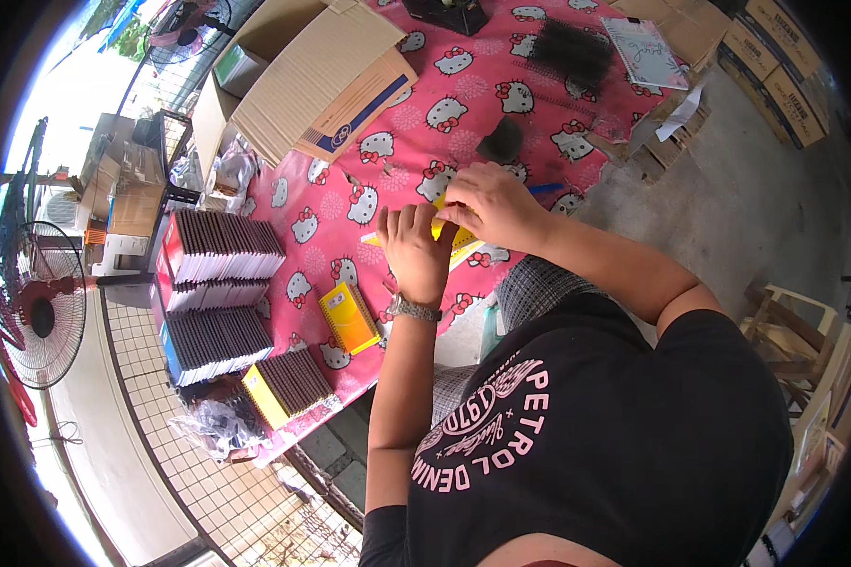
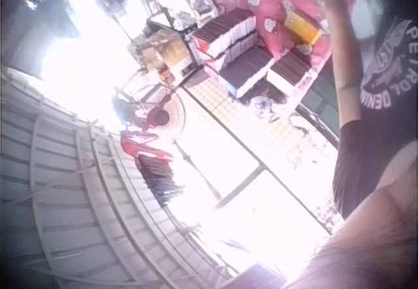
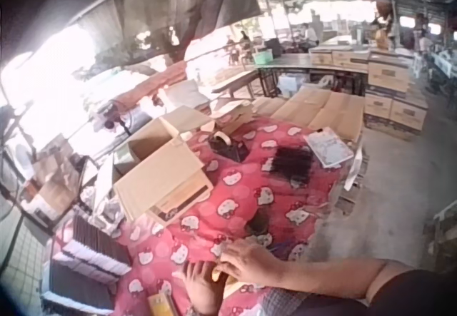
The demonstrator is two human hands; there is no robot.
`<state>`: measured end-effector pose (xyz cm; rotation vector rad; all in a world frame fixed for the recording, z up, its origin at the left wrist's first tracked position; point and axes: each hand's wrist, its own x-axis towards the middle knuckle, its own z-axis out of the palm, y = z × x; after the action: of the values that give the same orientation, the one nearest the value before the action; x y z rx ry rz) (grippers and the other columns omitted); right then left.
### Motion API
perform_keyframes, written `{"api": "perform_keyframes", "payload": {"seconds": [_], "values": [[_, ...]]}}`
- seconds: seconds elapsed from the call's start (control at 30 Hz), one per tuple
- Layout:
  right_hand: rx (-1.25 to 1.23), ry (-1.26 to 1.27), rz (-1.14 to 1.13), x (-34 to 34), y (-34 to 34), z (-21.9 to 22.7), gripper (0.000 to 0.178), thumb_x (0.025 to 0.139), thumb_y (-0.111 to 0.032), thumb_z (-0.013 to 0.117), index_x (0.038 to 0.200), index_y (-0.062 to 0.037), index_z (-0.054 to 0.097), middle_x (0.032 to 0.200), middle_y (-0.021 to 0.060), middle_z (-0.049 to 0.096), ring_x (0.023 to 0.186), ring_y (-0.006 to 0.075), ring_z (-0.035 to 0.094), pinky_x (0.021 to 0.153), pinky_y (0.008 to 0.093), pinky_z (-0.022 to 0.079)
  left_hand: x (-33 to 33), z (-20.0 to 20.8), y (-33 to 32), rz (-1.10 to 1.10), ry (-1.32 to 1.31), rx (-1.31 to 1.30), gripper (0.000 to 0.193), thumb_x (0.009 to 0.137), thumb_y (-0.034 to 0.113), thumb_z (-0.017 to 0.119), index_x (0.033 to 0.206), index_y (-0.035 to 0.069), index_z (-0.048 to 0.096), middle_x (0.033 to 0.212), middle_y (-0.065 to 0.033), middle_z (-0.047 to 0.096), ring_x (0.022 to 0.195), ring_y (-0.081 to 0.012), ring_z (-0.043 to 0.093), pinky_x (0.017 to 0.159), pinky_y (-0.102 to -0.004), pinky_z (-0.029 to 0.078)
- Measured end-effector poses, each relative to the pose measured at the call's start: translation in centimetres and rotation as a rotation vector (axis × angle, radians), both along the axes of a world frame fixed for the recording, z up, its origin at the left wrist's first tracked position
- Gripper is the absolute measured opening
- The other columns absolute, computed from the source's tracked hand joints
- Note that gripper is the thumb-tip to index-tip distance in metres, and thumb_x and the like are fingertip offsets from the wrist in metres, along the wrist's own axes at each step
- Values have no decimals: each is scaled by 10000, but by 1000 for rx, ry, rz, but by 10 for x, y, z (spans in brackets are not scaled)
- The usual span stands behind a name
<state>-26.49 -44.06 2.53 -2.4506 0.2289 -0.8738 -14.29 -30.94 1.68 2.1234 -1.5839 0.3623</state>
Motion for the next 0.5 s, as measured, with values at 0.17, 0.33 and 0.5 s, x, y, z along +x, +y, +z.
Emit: {"api": "perform_keyframes", "payload": {"seconds": [0.17, 0.33, 0.5], "values": [[312, 40, 85, -18, 4, 14, 286, 870, -192, 706, 1057, -21, 574, 1001, 152, 606, 961, 351, 640, 828, 452, 508, -11, 18, 9, -20, 70, 79, 302, 882, 205, 695, 1148, 132, 574, 1042, -39, 644, 1040, -255, 590, 1102, -563, 285], [270, 259, 80, -18, -1, 25, 291, 899, -120, 667, 1141, -27, 535, 951, 183, 654, 919, 396, 659, 780, 466, 518, -16, 22, 8, -19, 39, 143, 262, 900, 209, 666, 1143, 157, 583, 1023, -33, 640, 1025, -259, 597, 1102, -586, 273], [807, 328, 132, -3, -28, 10, 293, 914, -193, 667, 1125, -29, 550, 915, 152, 666, 873, 329, 679, 781, 425, 530, -5, 12, 13, -54, 92, 108, 244, 902, 234, 665, 1127, 170, 595, 1008, -30, 637, 1029, -253, 601, 1107, -614, 250]]}}
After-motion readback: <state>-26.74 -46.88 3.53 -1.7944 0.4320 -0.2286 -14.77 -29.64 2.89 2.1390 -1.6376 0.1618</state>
